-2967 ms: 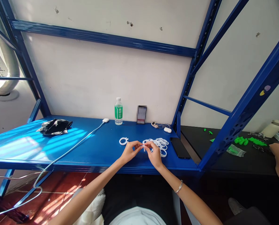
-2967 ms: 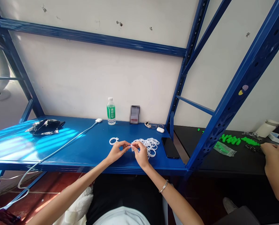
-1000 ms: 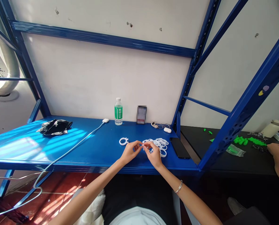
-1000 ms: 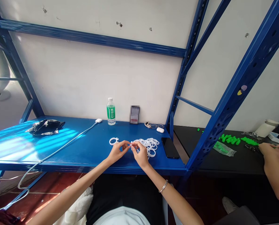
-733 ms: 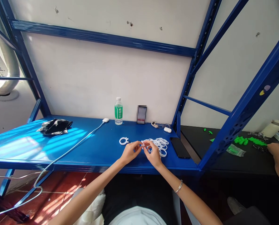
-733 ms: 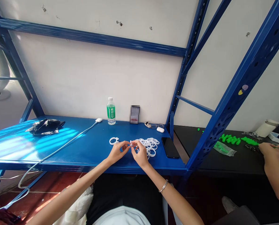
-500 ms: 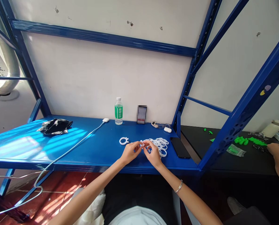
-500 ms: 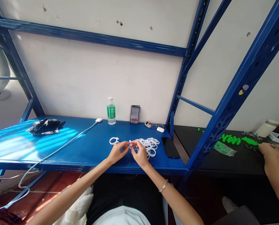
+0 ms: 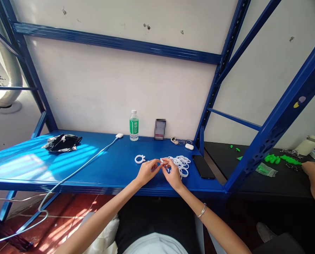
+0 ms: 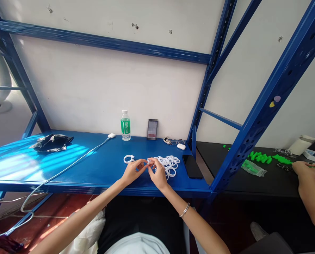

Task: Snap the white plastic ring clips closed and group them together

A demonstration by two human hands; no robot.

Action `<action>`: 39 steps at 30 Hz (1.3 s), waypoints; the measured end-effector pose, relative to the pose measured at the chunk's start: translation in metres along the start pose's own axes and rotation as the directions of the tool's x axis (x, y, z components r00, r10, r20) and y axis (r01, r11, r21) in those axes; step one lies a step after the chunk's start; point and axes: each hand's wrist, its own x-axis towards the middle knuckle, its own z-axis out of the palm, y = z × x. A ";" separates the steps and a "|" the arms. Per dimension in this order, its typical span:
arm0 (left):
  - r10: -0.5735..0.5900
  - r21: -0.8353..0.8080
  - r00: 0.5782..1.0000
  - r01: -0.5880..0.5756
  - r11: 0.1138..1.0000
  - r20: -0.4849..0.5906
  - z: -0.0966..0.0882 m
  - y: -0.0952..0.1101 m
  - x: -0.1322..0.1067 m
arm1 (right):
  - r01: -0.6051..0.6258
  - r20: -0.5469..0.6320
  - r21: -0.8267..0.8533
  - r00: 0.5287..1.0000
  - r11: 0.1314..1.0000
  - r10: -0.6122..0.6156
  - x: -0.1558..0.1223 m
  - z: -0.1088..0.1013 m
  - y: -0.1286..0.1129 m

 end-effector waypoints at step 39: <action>-0.066 0.034 0.998 0.066 0.997 -0.017 0.000 0.003 -0.002 | 0.046 -0.034 -0.044 0.998 0.998 -0.047 0.001 0.002 0.001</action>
